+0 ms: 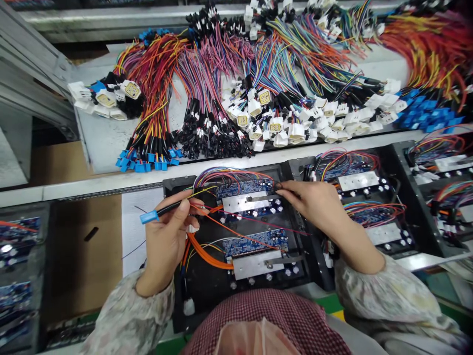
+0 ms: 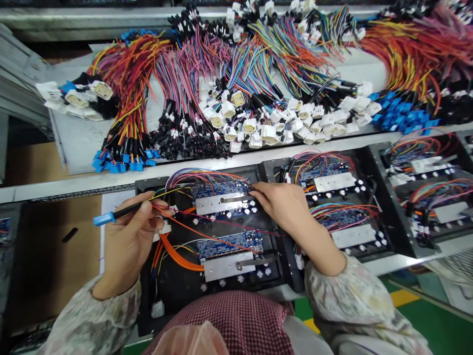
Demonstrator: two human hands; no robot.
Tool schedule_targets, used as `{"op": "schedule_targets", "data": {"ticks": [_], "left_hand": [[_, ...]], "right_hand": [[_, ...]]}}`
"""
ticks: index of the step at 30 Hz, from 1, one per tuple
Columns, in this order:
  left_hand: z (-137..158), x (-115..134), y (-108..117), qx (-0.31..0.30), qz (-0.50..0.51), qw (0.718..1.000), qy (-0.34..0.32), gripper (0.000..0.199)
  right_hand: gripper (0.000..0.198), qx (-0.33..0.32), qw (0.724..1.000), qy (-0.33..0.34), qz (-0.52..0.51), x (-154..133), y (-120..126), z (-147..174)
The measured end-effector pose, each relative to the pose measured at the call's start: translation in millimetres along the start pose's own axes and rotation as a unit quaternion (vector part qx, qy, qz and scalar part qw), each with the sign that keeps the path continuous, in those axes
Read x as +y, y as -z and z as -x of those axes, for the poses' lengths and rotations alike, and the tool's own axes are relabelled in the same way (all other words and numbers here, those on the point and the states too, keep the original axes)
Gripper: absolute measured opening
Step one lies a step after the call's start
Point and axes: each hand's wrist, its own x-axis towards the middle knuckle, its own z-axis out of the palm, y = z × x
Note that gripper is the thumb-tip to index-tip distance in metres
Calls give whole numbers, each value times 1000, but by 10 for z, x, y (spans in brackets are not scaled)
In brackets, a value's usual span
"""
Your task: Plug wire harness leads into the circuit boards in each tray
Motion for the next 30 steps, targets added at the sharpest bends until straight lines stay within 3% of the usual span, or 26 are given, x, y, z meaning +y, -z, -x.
{"op": "schedule_targets", "data": {"ticks": [3,7,9,11,14,21,30], "left_hand": [[-1,-6,3,-3,-5,1000,-7,19],[-10,-14,4,-18,8,1000,-14,20],[-16,-17,1,-24,16,1000,-11,21],[-20,-23,0,-29,18,999,-11,20],[-21,-35,11,-28,10,999,-19,20],[-11,-27,15,-3,-28,999,-28,23],[-27,-30,-8,-13,-22,999,-33,22]], "right_hand": [[35,32,998,23,-49,-60,120,159],[34,-70,992,101,-21,-96,160,380],[35,-42,997,63,-17,-76,141,396],[31,42,997,7,-66,-46,117,334],[25,103,981,-5,-163,-19,60,174],[23,27,973,-103,-207,-49,-151,23],[23,13,982,-110,-152,-91,-141,-9]]}}
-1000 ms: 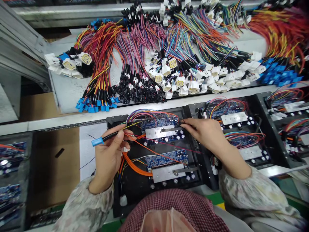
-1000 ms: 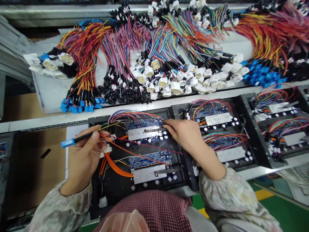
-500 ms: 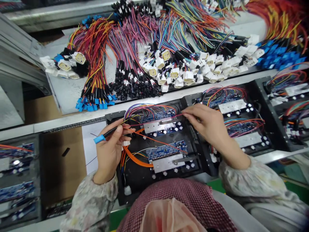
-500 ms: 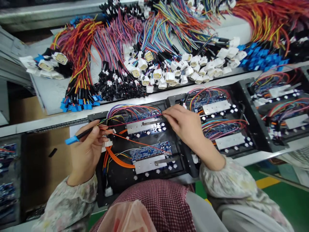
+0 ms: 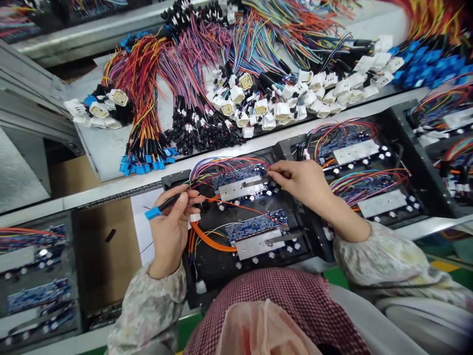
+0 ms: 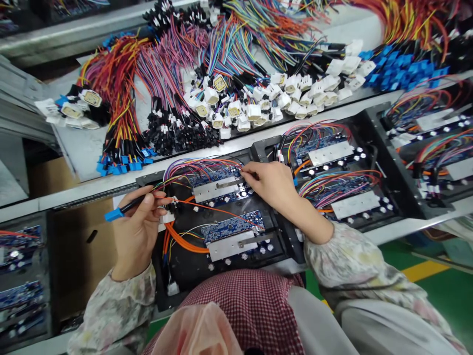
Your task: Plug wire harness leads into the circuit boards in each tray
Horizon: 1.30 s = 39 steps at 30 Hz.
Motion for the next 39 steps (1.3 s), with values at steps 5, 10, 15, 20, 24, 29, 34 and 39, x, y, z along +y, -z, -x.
{"op": "schedule_targets", "data": {"ticks": [5,10,15,20,24,29,34,39], "left_hand": [[-4,-6,13,-12,13,1000,-1,19],[-4,-5,21,-8,0,1000,0,20],[-8,0,11,-5,-14,1000,3,21],[-26,3,75,-4,-47,999,-9,18],[-28,72,184,-60,-239,960,-136,8],[-18,126,332,-178,-493,785,-330,20],[-23,18,463,-256,-532,732,-340,50],[-25,-55,497,-251,-539,736,-323,50]], "right_hand": [[25,2,1000,-6,23,13,-27,-11],[24,3,998,22,54,-11,68,12],[29,-29,989,143,23,-223,98,292],[38,-84,968,226,73,-233,126,353],[44,96,984,56,140,-15,257,114],[33,4,988,65,139,127,138,-77],[34,-12,985,56,160,140,39,-128],[33,-18,985,64,156,150,-1,-126]]}}
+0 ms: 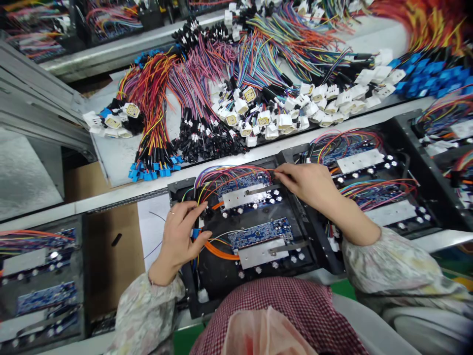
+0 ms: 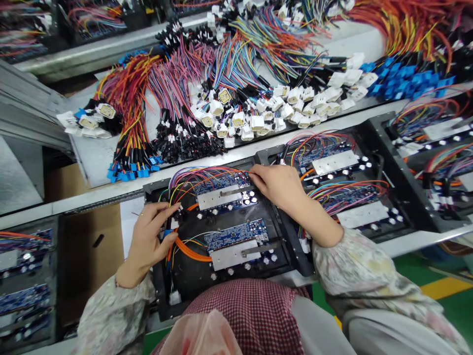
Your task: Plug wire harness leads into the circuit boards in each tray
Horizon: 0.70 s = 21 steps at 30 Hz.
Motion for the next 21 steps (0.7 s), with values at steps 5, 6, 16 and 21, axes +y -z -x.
{"op": "schedule_targets", "data": {"ticks": [5,6,16,21], "left_hand": [[-22,18,-61,24,-46,999,15,30],[-26,20,-75,24,-57,998,15,29],[-26,137,-57,-7,-145,989,38,29],[12,134,-71,-5,-138,990,9,40]], "right_hand": [[39,11,1000,25,-4,73,387,98],[42,34,999,27,2,96,547,67],[35,66,995,16,74,-88,916,-1717],[40,115,993,26,-30,-27,1098,-1776]]}}
